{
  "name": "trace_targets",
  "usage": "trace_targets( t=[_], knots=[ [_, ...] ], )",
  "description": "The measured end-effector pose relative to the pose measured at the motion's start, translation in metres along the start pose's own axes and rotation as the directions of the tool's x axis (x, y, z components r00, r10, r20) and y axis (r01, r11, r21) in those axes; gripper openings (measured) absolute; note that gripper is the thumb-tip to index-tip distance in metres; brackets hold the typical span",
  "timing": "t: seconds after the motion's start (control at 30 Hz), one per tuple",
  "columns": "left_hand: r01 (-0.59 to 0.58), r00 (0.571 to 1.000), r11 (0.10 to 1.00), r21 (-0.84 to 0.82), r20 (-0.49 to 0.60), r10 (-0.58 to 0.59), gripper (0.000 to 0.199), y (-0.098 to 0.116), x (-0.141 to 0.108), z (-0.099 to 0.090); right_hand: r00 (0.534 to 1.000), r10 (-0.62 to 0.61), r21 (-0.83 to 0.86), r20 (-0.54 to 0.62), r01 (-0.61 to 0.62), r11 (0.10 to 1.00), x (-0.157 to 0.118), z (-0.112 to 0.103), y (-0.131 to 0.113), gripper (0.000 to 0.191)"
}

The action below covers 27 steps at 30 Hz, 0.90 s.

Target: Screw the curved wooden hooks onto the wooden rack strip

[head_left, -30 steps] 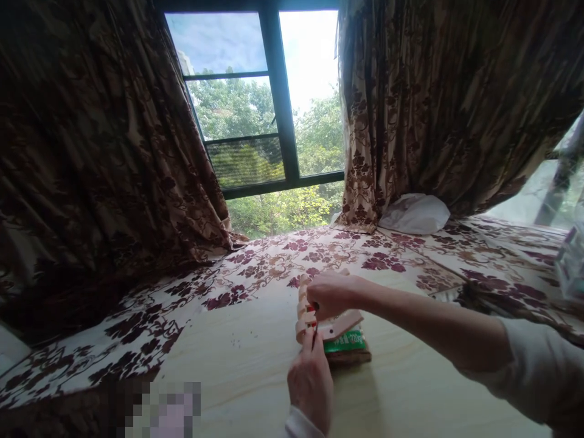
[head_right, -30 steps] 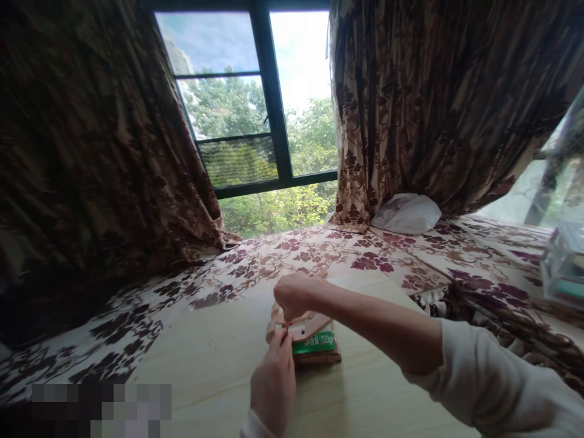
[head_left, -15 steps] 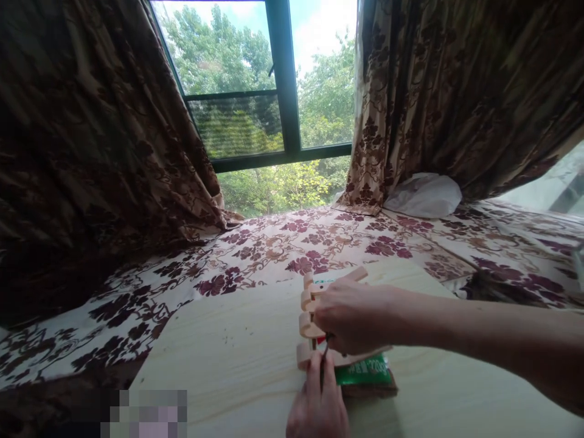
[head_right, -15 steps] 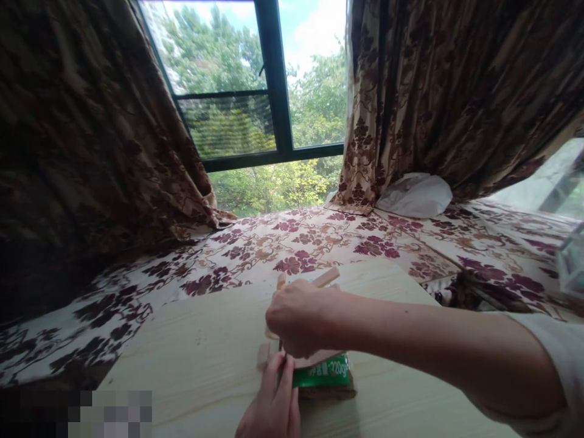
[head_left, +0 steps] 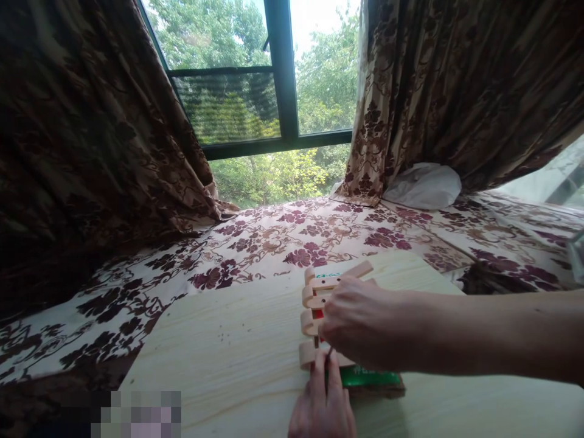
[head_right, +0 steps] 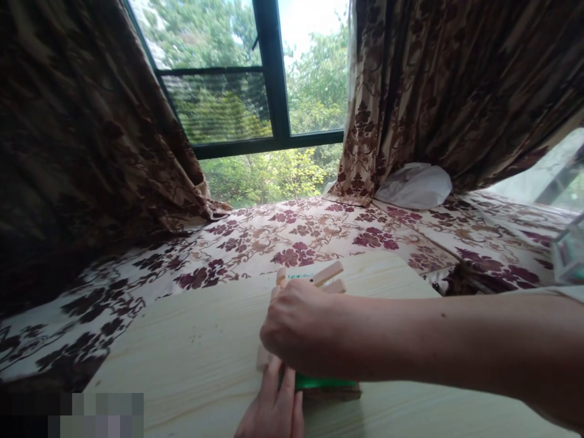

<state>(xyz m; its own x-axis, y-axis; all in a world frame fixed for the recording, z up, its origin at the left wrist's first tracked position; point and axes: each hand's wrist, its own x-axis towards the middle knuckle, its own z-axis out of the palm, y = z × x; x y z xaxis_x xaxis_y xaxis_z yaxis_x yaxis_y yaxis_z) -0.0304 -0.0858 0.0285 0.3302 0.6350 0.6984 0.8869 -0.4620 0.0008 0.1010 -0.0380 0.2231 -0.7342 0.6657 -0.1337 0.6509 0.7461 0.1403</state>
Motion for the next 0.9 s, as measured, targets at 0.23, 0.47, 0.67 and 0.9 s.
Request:
trace_targets(
  t=[0.23,0.47,0.67,0.9],
  knots=[
    [-0.010,1.000,1.000,-0.006,0.001,0.010,0.035,-0.001,0.001,-0.001,0.999,0.030,-0.001,-0.030,-0.030,1.000,-0.005,-0.003,-0.001,0.010],
    [-0.014,1.000,1.000,-0.007,-0.004,0.014,0.034,0.000,0.006,-0.005,0.994,-0.053,-0.013,-0.092,0.052,0.999,-0.010,0.005,-0.007,0.018],
    [-0.034,0.999,0.999,-0.035,0.024,0.035,0.036,0.000,0.012,-0.012,0.997,0.064,-0.006,-0.045,-0.064,0.998,-0.010,-0.003,-0.006,0.012],
    [-0.017,0.999,1.000,-0.024,0.049,0.018,0.040,0.001,0.013,-0.016,0.995,-0.043,0.013,-0.091,0.044,0.999,-0.011,-0.004,-0.003,0.018]
  ],
)
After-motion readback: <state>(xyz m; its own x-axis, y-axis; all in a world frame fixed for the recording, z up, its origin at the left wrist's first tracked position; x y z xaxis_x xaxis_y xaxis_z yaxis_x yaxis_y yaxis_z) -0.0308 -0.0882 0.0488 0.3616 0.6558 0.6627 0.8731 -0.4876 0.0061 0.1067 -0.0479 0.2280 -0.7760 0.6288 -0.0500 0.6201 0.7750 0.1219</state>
